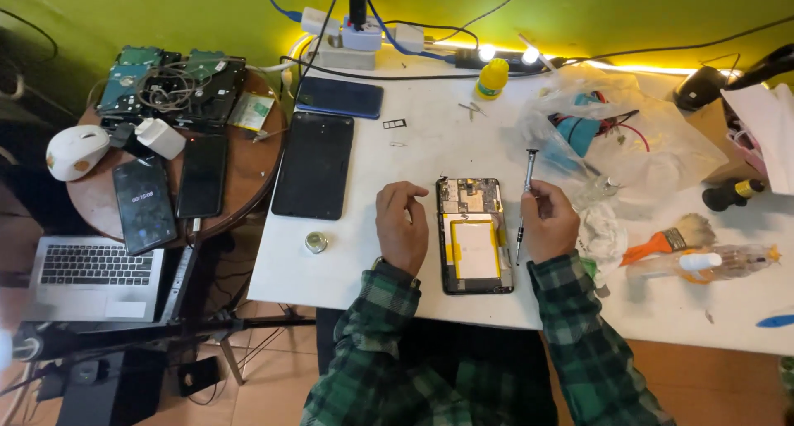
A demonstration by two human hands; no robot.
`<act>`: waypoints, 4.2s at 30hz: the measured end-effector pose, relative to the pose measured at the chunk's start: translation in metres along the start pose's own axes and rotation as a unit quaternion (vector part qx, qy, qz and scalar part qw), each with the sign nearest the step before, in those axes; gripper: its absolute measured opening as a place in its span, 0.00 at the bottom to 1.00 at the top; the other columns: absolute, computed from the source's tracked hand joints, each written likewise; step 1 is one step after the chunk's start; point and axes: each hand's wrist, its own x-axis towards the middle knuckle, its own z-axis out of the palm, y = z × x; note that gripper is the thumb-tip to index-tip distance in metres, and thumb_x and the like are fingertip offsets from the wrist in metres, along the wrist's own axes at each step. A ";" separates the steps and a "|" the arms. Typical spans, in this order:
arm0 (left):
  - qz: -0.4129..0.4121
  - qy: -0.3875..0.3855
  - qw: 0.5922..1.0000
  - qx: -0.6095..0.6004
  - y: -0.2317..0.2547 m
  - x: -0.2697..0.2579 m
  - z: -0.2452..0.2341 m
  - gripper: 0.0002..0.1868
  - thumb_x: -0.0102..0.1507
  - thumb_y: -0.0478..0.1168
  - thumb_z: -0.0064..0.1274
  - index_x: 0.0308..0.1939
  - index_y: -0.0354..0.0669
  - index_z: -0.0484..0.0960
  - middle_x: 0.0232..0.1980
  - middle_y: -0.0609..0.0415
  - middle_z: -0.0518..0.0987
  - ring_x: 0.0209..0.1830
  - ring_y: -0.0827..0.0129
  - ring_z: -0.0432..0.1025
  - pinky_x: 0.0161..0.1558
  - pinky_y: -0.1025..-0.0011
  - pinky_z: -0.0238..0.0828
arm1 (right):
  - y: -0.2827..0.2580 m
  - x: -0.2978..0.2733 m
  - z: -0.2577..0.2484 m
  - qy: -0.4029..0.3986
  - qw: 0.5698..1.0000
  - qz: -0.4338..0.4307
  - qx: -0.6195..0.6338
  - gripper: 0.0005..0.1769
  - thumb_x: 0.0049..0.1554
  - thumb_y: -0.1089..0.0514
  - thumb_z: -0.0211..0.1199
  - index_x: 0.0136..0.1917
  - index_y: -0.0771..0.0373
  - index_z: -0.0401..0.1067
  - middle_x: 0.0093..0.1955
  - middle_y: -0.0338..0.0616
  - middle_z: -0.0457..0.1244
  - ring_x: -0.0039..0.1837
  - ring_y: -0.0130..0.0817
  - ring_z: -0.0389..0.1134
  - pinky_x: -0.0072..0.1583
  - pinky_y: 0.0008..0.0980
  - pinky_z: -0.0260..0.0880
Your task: Repairing a tablet by cleaning components and reassembling internal parts like the motherboard and battery.
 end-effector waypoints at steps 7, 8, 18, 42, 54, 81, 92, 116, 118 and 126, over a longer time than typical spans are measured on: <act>0.000 0.063 0.997 0.051 0.003 0.003 0.000 0.19 0.61 0.19 0.41 0.40 0.47 0.78 0.45 0.56 0.71 0.47 0.57 0.69 0.53 0.64 0.70 | -0.014 0.001 -0.003 -0.012 0.997 -0.060 0.038 0.17 0.61 0.65 0.58 0.63 0.63 0.75 0.45 0.52 0.70 0.37 0.37 0.70 0.42 0.32 0.70; -0.005 0.079 0.995 0.052 0.004 0.003 -0.001 0.19 0.61 0.19 0.40 0.41 0.47 0.79 0.46 0.56 0.71 0.48 0.57 0.69 0.53 0.63 0.70 | -0.016 0.002 -0.004 -0.004 0.998 -0.059 0.037 0.17 0.60 0.66 0.58 0.62 0.64 0.75 0.44 0.52 0.70 0.37 0.38 0.69 0.42 0.33 0.70; -0.024 0.103 0.993 0.061 -0.003 0.002 0.002 0.18 0.61 0.19 0.41 0.42 0.45 0.79 0.47 0.55 0.70 0.52 0.57 0.69 0.58 0.61 0.67 | -0.018 0.003 -0.011 0.028 0.995 0.007 0.091 0.14 0.62 0.64 0.54 0.56 0.59 0.77 0.43 0.44 0.70 0.35 0.29 0.69 0.43 0.29 0.70; 0.023 -0.108 0.992 -0.057 0.014 0.000 0.005 0.12 0.63 0.23 0.49 0.41 0.41 0.83 0.42 0.51 0.75 0.47 0.49 0.74 0.51 0.59 0.74 | -0.014 0.006 -0.004 0.006 0.989 -0.147 0.008 0.12 0.65 0.68 0.58 0.57 0.67 0.80 0.44 0.54 0.70 0.36 0.41 0.71 0.40 0.34 0.70; 0.083 -0.218 0.972 0.035 -0.013 -0.007 0.015 0.05 0.60 0.37 0.62 0.40 0.48 0.87 0.52 0.54 0.76 0.63 0.51 0.64 0.65 0.55 0.59 | -0.009 -0.002 -0.001 -0.093 0.958 -0.217 -0.164 0.13 0.59 0.69 0.65 0.57 0.62 0.80 0.60 0.49 0.66 0.55 0.50 0.70 0.56 0.43 0.75; 0.053 -0.183 0.981 -0.013 -0.007 -0.004 0.011 0.05 0.62 0.39 0.63 0.37 0.44 0.83 0.48 0.51 0.75 0.61 0.49 0.65 0.66 0.49 0.58 | -0.023 -0.065 -0.069 -0.199 0.949 -0.243 -0.021 0.15 0.51 0.58 0.74 0.53 0.57 0.81 0.59 0.45 0.67 0.51 0.42 0.66 0.56 0.40 0.70; 0.052 -0.182 0.982 -0.016 -0.010 -0.005 0.010 0.05 0.63 0.40 0.63 0.38 0.45 0.84 0.48 0.51 0.75 0.61 0.50 0.65 0.66 0.51 0.59 | -0.029 -0.063 -0.072 -0.222 0.943 -0.248 -0.026 0.12 0.54 0.59 0.74 0.52 0.59 0.81 0.56 0.46 0.69 0.52 0.45 0.68 0.56 0.42 0.71; 0.102 -0.164 0.981 -0.021 0.007 -0.005 0.005 0.06 0.67 0.38 0.54 0.38 0.41 0.82 0.46 0.49 0.75 0.57 0.50 0.67 0.64 0.54 0.61 | -0.041 -0.070 -0.070 -0.228 0.920 -0.315 -0.056 0.03 0.61 0.64 0.64 0.46 0.66 0.75 0.55 0.46 0.67 0.52 0.45 0.71 0.52 0.38 0.74; 0.121 -0.159 0.980 -0.021 0.016 -0.015 0.005 0.07 0.68 0.38 0.52 0.38 0.40 0.82 0.46 0.48 0.75 0.56 0.50 0.67 0.63 0.54 0.61 | -0.045 -0.069 -0.073 -0.234 0.925 -0.296 -0.044 0.03 0.61 0.65 0.62 0.47 0.67 0.75 0.55 0.47 0.67 0.52 0.46 0.71 0.52 0.38 0.75; 0.217 -0.437 0.872 0.026 0.050 -0.052 0.018 0.10 0.65 0.44 0.54 0.42 0.44 0.85 0.48 0.51 0.78 0.54 0.55 0.70 0.54 0.60 0.65 | -0.036 -0.061 -0.081 -0.056 0.980 -0.184 -0.052 0.09 0.63 0.69 0.59 0.52 0.66 0.79 0.54 0.47 0.67 0.47 0.42 0.69 0.47 0.35 0.74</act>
